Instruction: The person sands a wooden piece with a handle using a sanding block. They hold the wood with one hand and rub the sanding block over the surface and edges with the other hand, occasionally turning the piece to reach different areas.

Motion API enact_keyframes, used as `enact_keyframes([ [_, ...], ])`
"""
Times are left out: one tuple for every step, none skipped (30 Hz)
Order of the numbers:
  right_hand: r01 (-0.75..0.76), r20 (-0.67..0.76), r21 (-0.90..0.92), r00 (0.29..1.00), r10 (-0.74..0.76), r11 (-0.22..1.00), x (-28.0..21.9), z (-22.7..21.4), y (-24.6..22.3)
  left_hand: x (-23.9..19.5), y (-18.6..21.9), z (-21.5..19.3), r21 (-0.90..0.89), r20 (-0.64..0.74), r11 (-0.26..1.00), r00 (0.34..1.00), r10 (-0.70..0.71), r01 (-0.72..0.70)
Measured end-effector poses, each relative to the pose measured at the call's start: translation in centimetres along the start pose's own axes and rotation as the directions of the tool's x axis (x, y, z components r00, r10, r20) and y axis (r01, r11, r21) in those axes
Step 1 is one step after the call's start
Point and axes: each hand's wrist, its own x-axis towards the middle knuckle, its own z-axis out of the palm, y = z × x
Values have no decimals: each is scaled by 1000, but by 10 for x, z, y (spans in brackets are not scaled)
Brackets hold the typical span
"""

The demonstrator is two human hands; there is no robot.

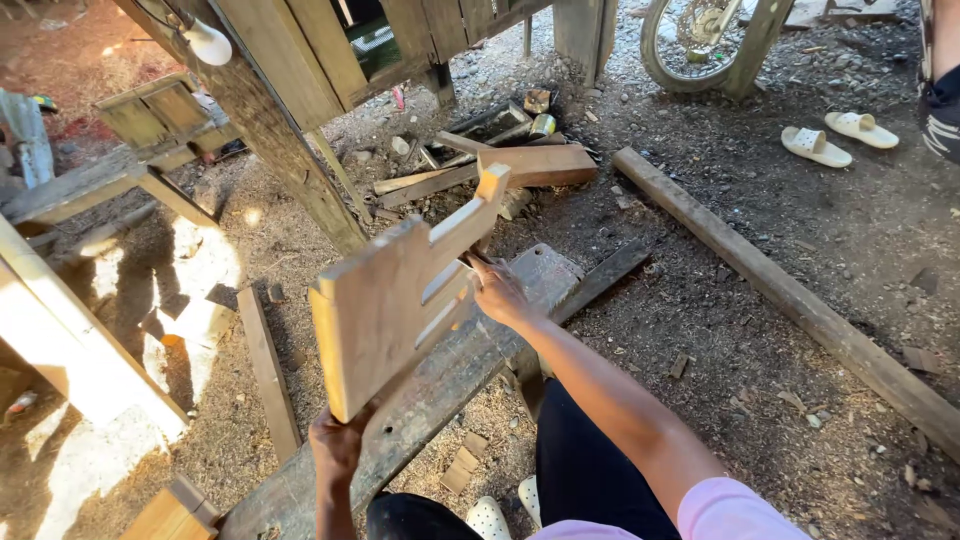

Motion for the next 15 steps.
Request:
enact_keyframes([
  [4,-22,12,1000,-4,1000,-2,0,-1,-4,11,-6,-2,14,1000,1000,-24,24],
  [0,-26,14,1000,1,1000,-3,1,0,-5,19,-15,3,19,1000,1000,-21,21],
  [23,-55,43,998,-21,999,-7,3,3,-7,26,-24,55,2,997,999,45,-45],
  [47,-85,72,996,-41,996,-11,6,4,-10,33,-33,109,-12,988,994,112,-110],
  [48,-84,72,996,-42,996,-14,0,-4,-14,51,-42,109,-13,988,994,111,-109],
  [-32,-13,62,999,33,998,-18,-5,-13,-19,69,-51,130,-1,983,992,130,-128],
  [-112,57,47,992,110,993,-23,-10,-19,-24,87,-58,152,14,977,989,147,-147],
  [-113,58,48,992,110,992,-26,-2,-14,-25,94,-65,152,13,977,989,146,-146],
  [-92,25,74,996,91,993,-28,7,-9,-24,103,-72,297,12,945,990,143,-140],
  [-71,-8,100,997,72,993,-30,16,-5,-23,110,-80,435,10,891,990,141,-131],
  [-73,2,100,997,73,992,-33,18,-4,-21,116,-85,436,7,892,991,132,-122],
  [-152,43,149,988,147,977,-36,21,-3,-19,121,-90,501,31,852,987,158,-152],
  [-231,94,195,972,216,953,-39,26,-3,-18,125,-97,564,52,807,983,177,-175],
  [-233,110,195,970,215,953,-46,25,-5,-22,151,-93,567,44,808,986,164,-159],
  [-245,135,205,966,221,947,-52,25,-9,-27,175,-91,697,59,704,989,132,-136],
])
